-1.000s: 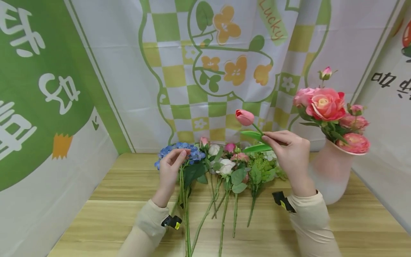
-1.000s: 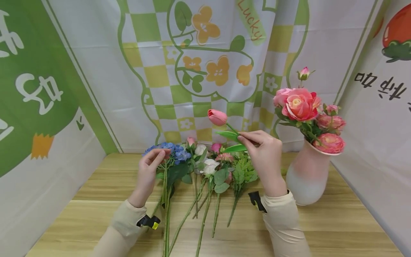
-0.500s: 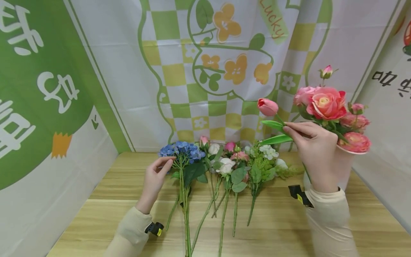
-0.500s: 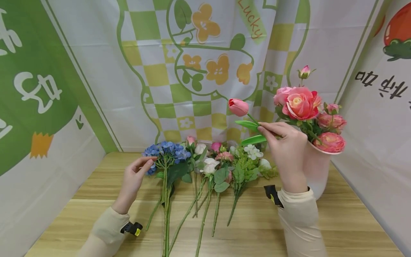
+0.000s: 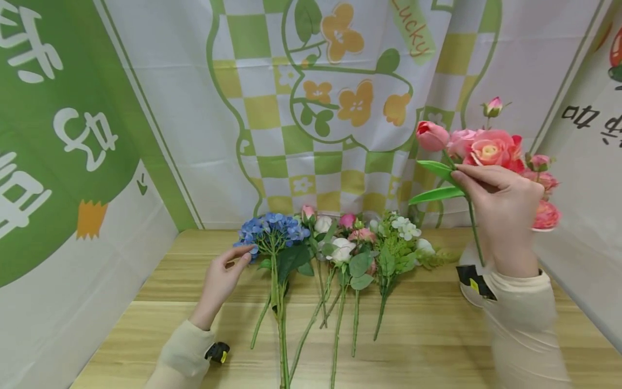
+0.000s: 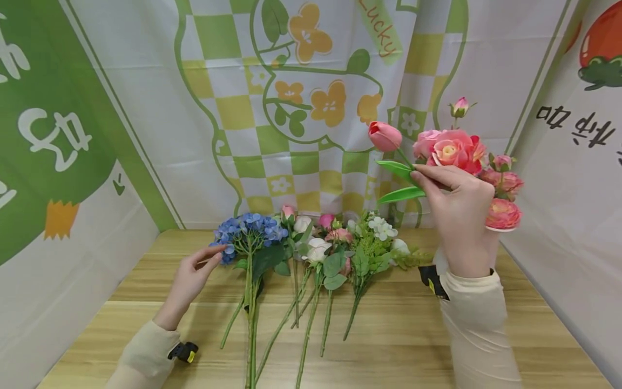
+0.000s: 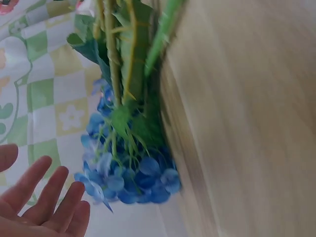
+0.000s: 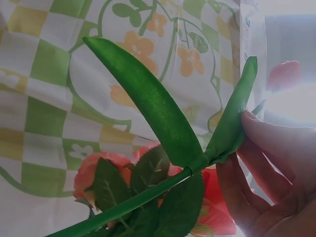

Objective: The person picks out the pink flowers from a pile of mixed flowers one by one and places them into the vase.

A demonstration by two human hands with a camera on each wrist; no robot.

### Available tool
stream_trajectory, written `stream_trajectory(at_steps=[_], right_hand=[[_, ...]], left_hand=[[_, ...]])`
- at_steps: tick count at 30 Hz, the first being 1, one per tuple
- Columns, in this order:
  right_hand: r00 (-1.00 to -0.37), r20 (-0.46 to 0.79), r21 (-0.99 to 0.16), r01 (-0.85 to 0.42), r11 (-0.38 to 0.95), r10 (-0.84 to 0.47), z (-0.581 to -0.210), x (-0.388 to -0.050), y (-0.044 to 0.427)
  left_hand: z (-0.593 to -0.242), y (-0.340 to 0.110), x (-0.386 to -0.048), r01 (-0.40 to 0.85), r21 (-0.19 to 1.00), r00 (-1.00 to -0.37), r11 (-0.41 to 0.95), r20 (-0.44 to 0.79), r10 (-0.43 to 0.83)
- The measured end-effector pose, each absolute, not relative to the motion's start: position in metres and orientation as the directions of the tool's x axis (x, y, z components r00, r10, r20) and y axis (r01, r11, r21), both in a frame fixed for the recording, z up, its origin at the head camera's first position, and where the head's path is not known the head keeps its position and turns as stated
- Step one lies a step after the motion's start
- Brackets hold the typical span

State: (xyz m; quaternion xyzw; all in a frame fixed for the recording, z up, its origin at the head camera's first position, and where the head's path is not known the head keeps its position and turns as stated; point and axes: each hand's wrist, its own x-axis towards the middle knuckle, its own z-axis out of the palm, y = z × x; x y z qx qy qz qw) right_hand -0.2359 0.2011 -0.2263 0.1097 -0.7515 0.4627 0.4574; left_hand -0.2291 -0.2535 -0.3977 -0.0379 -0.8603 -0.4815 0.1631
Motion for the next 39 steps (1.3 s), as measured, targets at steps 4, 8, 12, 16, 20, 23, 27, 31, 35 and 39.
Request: stream_trajectory(at_steps=[4, 8, 12, 16, 20, 23, 27, 31, 35, 39], right_hand=[[-0.528, 0.805, -0.586, -0.631, 0.509, 0.272, -0.218, -0.238, 0.204], [-0.474, 0.845, -0.532, -0.689, 0.492, 0.248, -0.208, -0.239, 0.206], [-0.463, 0.849, -0.528, -0.707, 0.470, 0.256, -0.198, -0.238, 0.206], [-0.423, 0.873, -0.484, -0.702, 0.523, 0.240, -0.190, -0.239, 0.208], [-0.381, 0.892, -0.448, -0.686, 0.573, 0.242, -0.183, -0.240, 0.211], [-0.347, 0.906, -0.422, -0.685, 0.595, 0.243, -0.179, -0.241, 0.213], [-0.317, 0.911, -0.412, -0.702, 0.581, 0.263, -0.172, -0.240, 0.211], [-0.298, 0.910, -0.412, -0.713, 0.567, 0.287, -0.165, -0.239, 0.209], [-0.285, 0.909, -0.412, -0.724, 0.554, 0.303, -0.161, -0.239, 0.207], [-0.268, 0.910, -0.407, -0.716, 0.567, 0.315, -0.158, -0.238, 0.206]], left_hand=[[-0.400, -0.259, -0.227, 0.222, 0.771, -0.947, 0.596, 0.317, -0.057], [-0.402, -0.265, -0.224, 0.222, 0.724, -0.949, 0.653, 0.314, -0.025], [-0.404, -0.267, -0.221, 0.220, 0.670, -0.946, 0.709, 0.323, -0.012], [-0.406, -0.269, -0.219, 0.212, 0.626, -0.947, 0.750, 0.322, -0.002], [-0.407, -0.272, -0.216, 0.184, 0.607, -0.950, 0.774, 0.310, -0.018], [-0.408, -0.276, -0.216, 0.168, 0.590, -0.950, 0.790, 0.312, -0.030], [-0.409, -0.281, -0.215, 0.187, 0.564, -0.941, 0.804, 0.338, -0.019], [-0.409, -0.286, -0.213, 0.202, 0.544, -0.935, 0.814, 0.355, -0.005], [-0.408, -0.290, -0.211, 0.197, 0.531, -0.935, 0.824, 0.354, -0.004], [-0.408, -0.294, -0.209, 0.208, 0.512, -0.930, 0.833, 0.367, 0.007]])
